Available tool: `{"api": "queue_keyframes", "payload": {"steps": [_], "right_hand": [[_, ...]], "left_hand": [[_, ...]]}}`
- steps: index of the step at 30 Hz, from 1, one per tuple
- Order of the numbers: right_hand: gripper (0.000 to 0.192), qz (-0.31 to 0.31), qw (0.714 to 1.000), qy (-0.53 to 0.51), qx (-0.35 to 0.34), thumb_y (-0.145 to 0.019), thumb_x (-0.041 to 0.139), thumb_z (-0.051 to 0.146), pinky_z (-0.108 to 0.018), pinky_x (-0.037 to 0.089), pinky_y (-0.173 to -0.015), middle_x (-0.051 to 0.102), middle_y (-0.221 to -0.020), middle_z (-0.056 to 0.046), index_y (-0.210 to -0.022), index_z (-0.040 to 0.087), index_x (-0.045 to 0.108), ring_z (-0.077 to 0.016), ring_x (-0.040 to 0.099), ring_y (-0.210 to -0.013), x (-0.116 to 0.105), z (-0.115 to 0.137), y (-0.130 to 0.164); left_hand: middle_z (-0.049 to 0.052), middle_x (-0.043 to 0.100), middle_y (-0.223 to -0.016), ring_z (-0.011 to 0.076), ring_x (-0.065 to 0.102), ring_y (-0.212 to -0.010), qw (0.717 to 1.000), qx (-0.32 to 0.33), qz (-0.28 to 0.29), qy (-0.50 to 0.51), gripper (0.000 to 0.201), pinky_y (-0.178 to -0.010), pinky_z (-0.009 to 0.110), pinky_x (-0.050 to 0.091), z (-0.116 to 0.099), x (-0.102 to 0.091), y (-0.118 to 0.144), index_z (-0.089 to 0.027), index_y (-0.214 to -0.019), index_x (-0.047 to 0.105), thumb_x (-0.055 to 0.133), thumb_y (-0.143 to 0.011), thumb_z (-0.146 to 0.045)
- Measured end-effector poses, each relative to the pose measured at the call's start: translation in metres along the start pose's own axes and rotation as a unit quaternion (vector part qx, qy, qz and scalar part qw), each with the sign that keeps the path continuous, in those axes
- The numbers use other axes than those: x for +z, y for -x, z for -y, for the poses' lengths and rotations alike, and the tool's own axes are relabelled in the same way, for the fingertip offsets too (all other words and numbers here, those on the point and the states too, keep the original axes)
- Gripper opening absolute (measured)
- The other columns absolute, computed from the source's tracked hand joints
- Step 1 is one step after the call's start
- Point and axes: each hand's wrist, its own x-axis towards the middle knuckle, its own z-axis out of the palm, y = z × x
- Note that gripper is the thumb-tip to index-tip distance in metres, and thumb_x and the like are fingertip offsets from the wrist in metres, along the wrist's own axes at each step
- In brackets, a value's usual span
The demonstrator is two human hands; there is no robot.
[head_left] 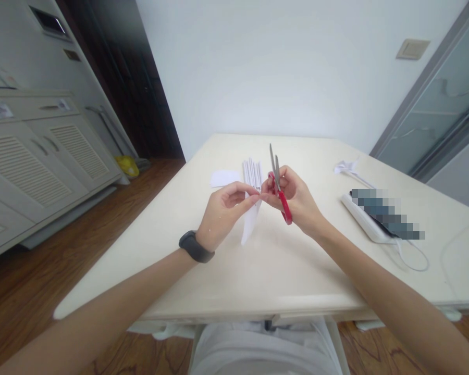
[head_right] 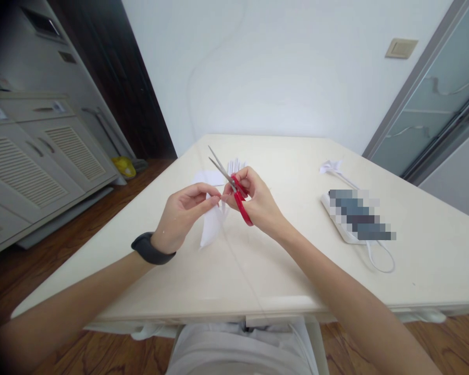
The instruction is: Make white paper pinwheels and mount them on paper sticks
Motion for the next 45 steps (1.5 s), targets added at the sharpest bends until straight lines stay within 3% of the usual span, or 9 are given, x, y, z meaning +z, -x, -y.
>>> {"api": "queue_keyframes", "payload": {"steps": [8,15,22,29,37,45], "right_hand": [[0.028,-0.063,0.998,0.004,0.004,-0.07,0.066,0.027,-0.026,0.039,-0.063,0.053,-0.077,0.003,-0.083,0.022,0.041,-0.0109,0.049,-0.07,-0.004,0.0,-0.002],[0.02,-0.059,0.997,-0.048,0.024,-0.071,0.063,0.02,-0.024,0.038,-0.065,0.054,-0.077,0.003,-0.079,0.02,0.044,-0.0087,0.048,-0.067,-0.011,-0.005,-0.005],[0.02,-0.042,0.992,-0.086,0.079,-0.073,0.061,0.034,-0.025,0.036,-0.058,0.049,-0.071,0.002,-0.071,0.02,0.046,-0.0104,0.044,-0.06,-0.013,-0.004,-0.004],[0.024,-0.004,0.985,-0.132,0.109,-0.07,0.065,0.036,-0.024,0.035,-0.054,0.049,-0.071,0.002,-0.073,0.02,0.048,-0.0101,0.044,-0.06,-0.012,-0.008,-0.003],[0.025,0.023,0.98,-0.137,0.144,-0.069,0.066,0.038,-0.024,0.033,-0.051,0.048,-0.066,0.002,-0.071,0.02,0.05,-0.0105,0.045,-0.058,-0.01,-0.013,-0.002],[0.022,-0.021,0.974,-0.152,0.167,-0.071,0.064,0.037,-0.024,0.027,-0.047,0.045,-0.06,0.003,-0.065,0.019,0.052,-0.0096,0.04,-0.051,-0.015,-0.013,-0.006]], "left_hand": [[0.006,0.061,-0.095,0.0156,0.057,-0.083,0.999,-0.019,0.027,0.008,0.023,-0.077,0.028,0.045,-0.006,0.001,0.001,-0.018,-0.098,0.058,0.059,-0.078,-0.029],[0.008,0.057,-0.108,0.0182,0.054,-0.098,0.998,-0.005,0.05,-0.024,0.022,-0.083,0.03,0.044,-0.001,-0.003,-0.002,-0.018,-0.1,0.058,0.054,-0.081,-0.029],[0.007,0.054,-0.123,0.0238,0.049,-0.113,0.994,-0.036,0.08,-0.061,0.031,-0.09,0.037,0.042,0.003,-0.005,-0.003,-0.023,-0.108,0.057,0.059,-0.078,-0.03],[0.007,0.064,-0.104,0.0205,0.059,-0.095,0.987,-0.058,0.149,0.009,0.019,-0.084,0.033,0.044,0.001,-0.001,-0.002,-0.018,-0.091,0.064,0.057,-0.08,-0.033],[0.006,0.066,-0.088,0.0171,0.061,-0.079,0.974,-0.117,0.179,0.071,0.016,-0.072,0.029,0.046,0.0,-0.001,-0.001,-0.017,-0.085,0.063,0.062,-0.076,-0.03],[0.005,0.066,-0.087,0.0171,0.062,-0.074,0.983,-0.122,0.109,0.077,0.02,-0.064,0.027,0.047,0.004,-0.004,-0.002,-0.018,-0.086,0.063,0.063,-0.074,-0.035]]}}
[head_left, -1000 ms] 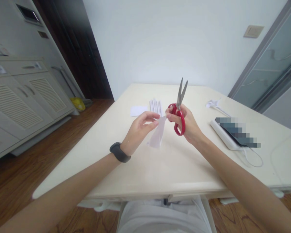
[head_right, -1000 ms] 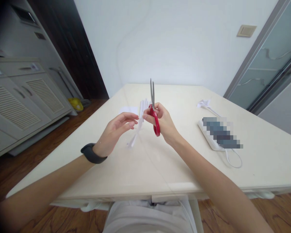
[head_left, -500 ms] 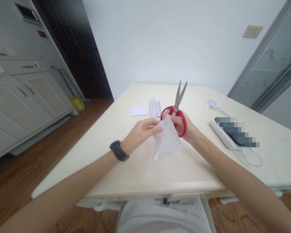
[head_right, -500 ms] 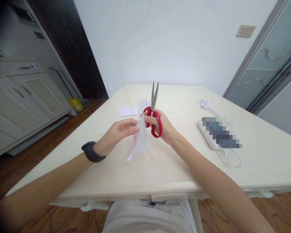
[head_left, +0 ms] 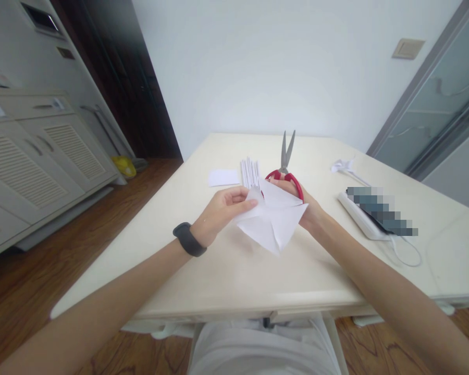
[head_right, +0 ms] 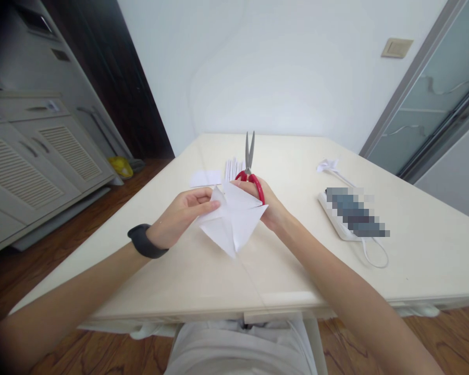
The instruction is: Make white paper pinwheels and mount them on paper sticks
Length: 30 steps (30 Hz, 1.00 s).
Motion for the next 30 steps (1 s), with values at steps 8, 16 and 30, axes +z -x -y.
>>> {"api": "queue_keyframes", "payload": {"steps": [8,16,30], "right_hand": [[0.026,-0.02,0.999,0.003,-0.038,-0.073,0.06,0.034,-0.026,0.029,-0.051,0.041,-0.062,0.003,-0.059,0.019,0.044,-0.0095,0.038,-0.054,-0.015,0.01,-0.004],[0.023,-0.04,0.999,0.022,-0.023,-0.071,0.063,0.033,-0.026,0.032,-0.052,0.043,-0.064,0.003,-0.065,0.019,0.046,-0.0094,0.04,-0.056,-0.02,0.009,-0.004],[0.022,-0.09,0.981,0.075,-0.155,-0.068,0.065,0.02,-0.023,0.035,-0.057,0.057,-0.084,0.002,-0.081,0.02,0.046,-0.008,0.047,-0.066,-0.015,0.01,-0.003]], "left_hand": [[0.006,0.068,-0.088,0.0181,0.062,-0.073,0.997,0.02,-0.074,0.029,0.021,-0.063,0.028,0.047,0.003,-0.008,-0.003,-0.018,-0.085,0.061,0.062,-0.075,-0.036],[0.004,0.067,-0.086,0.0177,0.062,-0.072,0.992,0.041,-0.118,0.037,0.017,-0.063,0.028,0.048,0.002,-0.012,-0.005,-0.019,-0.084,0.06,0.062,-0.075,-0.033],[0.005,0.067,-0.092,0.0175,0.062,-0.079,0.99,-0.009,-0.087,0.113,0.022,-0.07,0.026,0.047,-0.001,-0.005,-0.003,-0.015,-0.093,0.061,0.061,-0.076,-0.028]]}}
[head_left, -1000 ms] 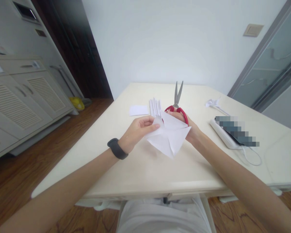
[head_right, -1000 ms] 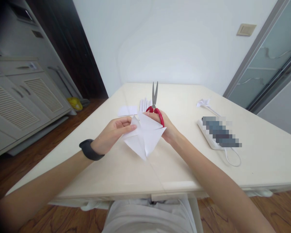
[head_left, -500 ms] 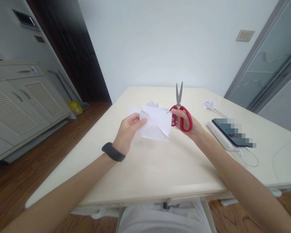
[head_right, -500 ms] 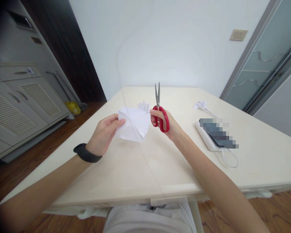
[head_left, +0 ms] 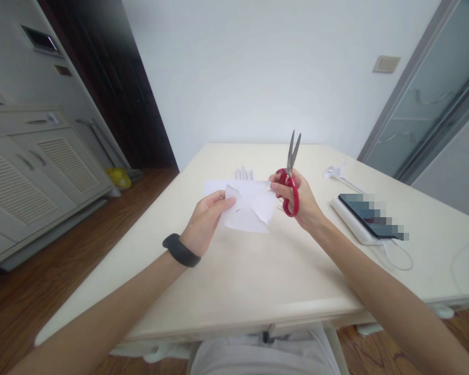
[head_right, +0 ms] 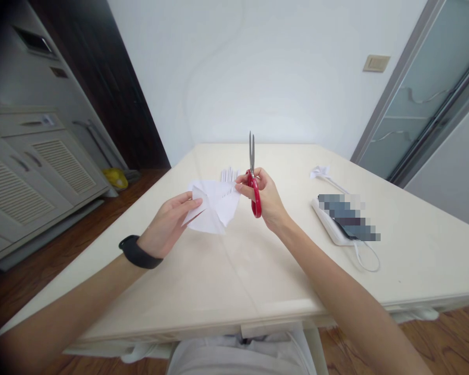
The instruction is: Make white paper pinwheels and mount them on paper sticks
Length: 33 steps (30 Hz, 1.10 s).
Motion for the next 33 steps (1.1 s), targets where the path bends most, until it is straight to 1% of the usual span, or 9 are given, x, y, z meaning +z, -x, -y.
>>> {"api": "queue_keyframes", "payload": {"steps": [3,8,14,17,21,25,31,32,33], "right_hand": [[0.023,0.007,1.0,-0.009,-0.012,-0.069,0.064,0.019,-0.023,0.036,-0.059,0.057,-0.085,0.002,-0.082,0.02,0.045,-0.0086,0.049,-0.069,0.0,-0.001,0.0],[0.022,0.008,1.0,-0.004,-0.022,-0.071,0.063,0.019,-0.023,0.037,-0.059,0.057,-0.085,0.002,-0.082,0.021,0.044,-0.0087,0.049,-0.069,0.001,-0.001,0.001],[0.023,0.01,1.0,0.008,-0.018,-0.071,0.064,0.02,-0.024,0.037,-0.059,0.059,-0.086,0.002,-0.082,0.02,0.044,-0.0092,0.051,-0.069,0.002,-0.001,0.001],[0.023,0.011,1.0,0.011,-0.014,-0.071,0.065,0.021,-0.024,0.037,-0.059,0.059,-0.086,0.002,-0.081,0.02,0.044,-0.0091,0.05,-0.069,0.002,-0.003,0.0],[0.023,0.014,1.0,0.017,-0.01,-0.071,0.064,0.022,-0.023,0.037,-0.059,0.057,-0.085,0.002,-0.081,0.02,0.044,-0.0091,0.05,-0.069,0.001,-0.004,0.0],[0.022,0.011,0.999,0.03,-0.016,-0.071,0.063,0.023,-0.024,0.037,-0.059,0.057,-0.083,0.002,-0.081,0.021,0.043,-0.0096,0.05,-0.069,0.0,-0.005,0.0],[0.023,0.008,0.999,0.037,-0.027,-0.071,0.063,0.021,-0.024,0.036,-0.057,0.056,-0.079,0.003,-0.08,0.021,0.041,-0.0097,0.049,-0.067,0.002,-0.007,0.0],[0.023,0.01,0.999,0.039,-0.028,-0.071,0.063,0.02,-0.024,0.036,-0.057,0.056,-0.078,0.003,-0.079,0.021,0.041,-0.0096,0.049,-0.066,0.002,-0.007,0.0],[0.023,0.015,0.999,0.042,-0.027,-0.072,0.062,0.02,-0.024,0.037,-0.057,0.056,-0.077,0.003,-0.079,0.021,0.04,-0.0095,0.049,-0.066,0.002,-0.007,0.001]], "left_hand": [[0.004,0.067,-0.09,0.0172,0.063,-0.078,1.0,-0.004,-0.002,0.001,0.022,-0.069,0.026,0.046,0.0,0.0,0.0,-0.015,-0.094,0.061,0.062,-0.076,-0.028],[0.004,0.067,-0.088,0.0164,0.062,-0.076,1.0,-0.005,-0.007,-0.005,0.02,-0.07,0.027,0.046,0.001,-0.002,-0.002,-0.015,-0.091,0.06,0.062,-0.075,-0.028],[0.003,0.066,-0.084,0.0145,0.061,-0.07,0.999,-0.002,-0.012,-0.031,0.02,-0.067,0.026,0.045,0.005,-0.006,-0.003,-0.015,-0.088,0.06,0.063,-0.074,-0.03],[0.003,0.066,-0.082,0.0146,0.061,-0.071,0.999,-0.005,-0.014,-0.042,0.02,-0.066,0.025,0.045,0.006,-0.008,-0.003,-0.016,-0.087,0.06,0.063,-0.074,-0.03],[0.004,0.066,-0.085,0.0151,0.061,-0.074,0.999,-0.006,-0.012,-0.047,0.021,-0.066,0.024,0.046,0.006,-0.009,-0.003,-0.016,-0.089,0.06,0.063,-0.074,-0.03],[0.004,0.066,-0.084,0.0153,0.061,-0.072,0.999,-0.004,-0.004,-0.049,0.021,-0.064,0.025,0.046,0.007,-0.009,-0.003,-0.016,-0.089,0.059,0.063,-0.074,-0.03],[0.003,0.065,-0.085,0.0162,0.06,-0.075,0.994,-0.009,0.007,-0.113,0.022,-0.068,0.027,0.044,0.009,-0.011,-0.005,-0.018,-0.092,0.059,0.061,-0.075,-0.032],[0.003,0.064,-0.087,0.0165,0.06,-0.077,0.991,-0.006,0.006,-0.131,0.024,-0.069,0.027,0.043,0.01,-0.012,-0.005,-0.019,-0.095,0.058,0.06,-0.075,-0.032],[0.003,0.064,-0.09,0.0168,0.059,-0.082,0.988,0.005,-0.009,-0.151,0.025,-0.072,0.028,0.043,0.01,-0.013,-0.006,-0.02,-0.096,0.058,0.06,-0.075,-0.032]]}}
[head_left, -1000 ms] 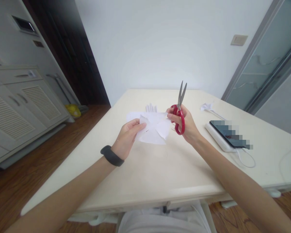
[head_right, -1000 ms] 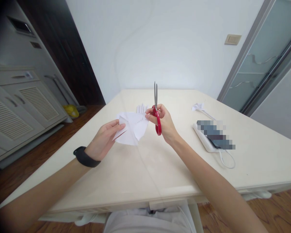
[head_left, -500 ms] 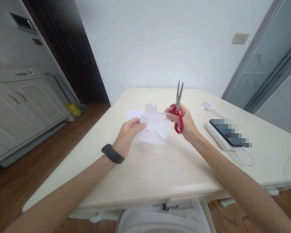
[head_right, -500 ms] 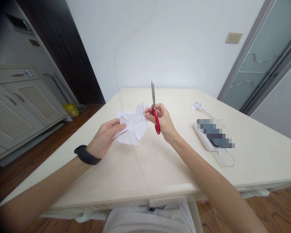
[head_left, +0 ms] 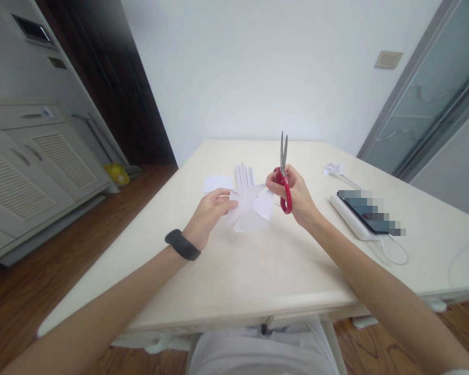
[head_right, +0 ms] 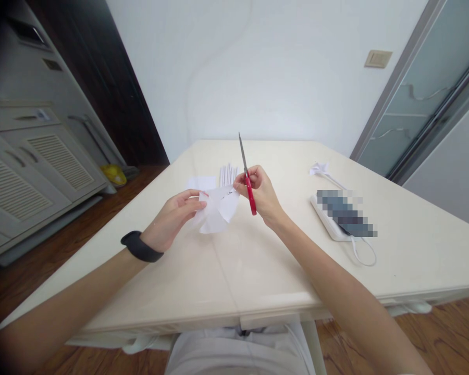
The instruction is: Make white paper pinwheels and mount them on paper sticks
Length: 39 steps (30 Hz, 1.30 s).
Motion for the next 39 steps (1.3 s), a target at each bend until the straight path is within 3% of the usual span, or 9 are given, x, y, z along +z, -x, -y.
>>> {"api": "queue_keyframes", "payload": {"steps": [4,8,12,16,27,31,35,39], "right_hand": [[0.022,0.048,0.999,0.015,0.009,-0.072,0.06,0.017,-0.024,0.039,-0.06,0.057,-0.076,0.003,-0.079,0.022,0.039,-0.0096,0.049,-0.066,0.001,0.002,0.002],[0.025,0.107,0.993,0.021,0.045,-0.07,0.063,0.018,-0.026,0.041,-0.063,0.058,-0.078,0.002,-0.079,0.021,0.04,-0.011,0.052,-0.07,0.004,0.002,0.005],[0.029,0.156,0.986,0.012,0.062,-0.068,0.067,0.02,-0.027,0.043,-0.065,0.057,-0.077,0.002,-0.08,0.021,0.041,-0.0115,0.053,-0.07,0.01,0.0,0.009],[0.031,0.151,0.986,0.029,0.06,-0.067,0.07,0.024,-0.029,0.043,-0.064,0.057,-0.074,0.003,-0.081,0.022,0.042,-0.0118,0.052,-0.066,0.015,0.0,0.012],[0.03,0.137,0.99,0.006,0.031,-0.07,0.066,0.025,-0.028,0.042,-0.066,0.056,-0.079,0.002,-0.08,0.022,0.039,-0.0124,0.052,-0.071,0.016,0.006,0.012],[0.025,0.117,0.989,0.083,0.036,-0.071,0.062,0.025,-0.029,0.041,-0.065,0.054,-0.078,0.002,-0.08,0.023,0.039,-0.0124,0.049,-0.069,0.013,0.004,0.011],[0.022,0.117,0.962,0.248,-0.013,-0.07,0.06,0.022,-0.027,0.036,-0.06,0.049,-0.075,0.003,-0.08,0.022,0.041,-0.0123,0.043,-0.064,0.011,0.004,0.013],[0.021,0.126,0.943,0.301,-0.063,-0.07,0.056,0.019,-0.028,0.037,-0.062,0.049,-0.08,0.001,-0.081,0.022,0.04,-0.0143,0.044,-0.069,0.011,0.001,0.015]], "left_hand": [[0.005,0.06,-0.108,0.0198,0.053,-0.104,0.996,0.052,-0.051,-0.052,0.024,-0.085,0.031,0.04,0.0,-0.004,-0.002,-0.021,-0.099,0.058,0.055,-0.079,-0.032],[0.006,0.059,-0.111,0.0205,0.05,-0.11,0.984,0.119,-0.072,-0.111,0.021,-0.094,0.034,0.037,-0.008,-0.002,0.0,-0.019,-0.098,0.059,0.053,-0.08,-0.03],[0.007,0.062,-0.101,0.0207,0.056,-0.1,0.984,0.115,0.029,-0.134,0.02,-0.089,0.034,0.042,-0.017,0.006,0.005,-0.018,-0.091,0.061,0.056,-0.078,-0.032],[0.006,0.064,-0.094,0.0207,0.058,-0.095,0.98,0.121,0.055,-0.151,0.018,-0.09,0.036,0.042,-0.017,0.011,0.007,-0.018,-0.083,0.064,0.06,-0.075,-0.033],[0.004,0.064,-0.08,0.0182,0.06,-0.082,0.985,0.132,0.024,-0.107,0.015,-0.082,0.031,0.045,-0.017,0.011,0.008,-0.017,-0.074,0.063,0.063,-0.074,-0.032],[0.004,0.064,-0.08,0.0175,0.06,-0.081,0.991,0.116,0.012,-0.067,0.014,-0.078,0.03,0.046,-0.019,0.009,0.008,-0.017,-0.074,0.062,0.065,-0.072,-0.03],[0.004,0.065,-0.085,0.0182,0.06,-0.081,0.995,0.094,-0.004,-0.025,0.015,-0.075,0.03,0.046,-0.018,0.009,0.008,-0.018,-0.077,0.062,0.067,-0.07,-0.03],[0.003,0.066,-0.088,0.0177,0.061,-0.08,0.997,0.079,-0.01,0.013,0.012,-0.069,0.027,0.046,-0.019,0.008,0.007,-0.02,-0.08,0.062,0.065,-0.071,-0.028]]}}
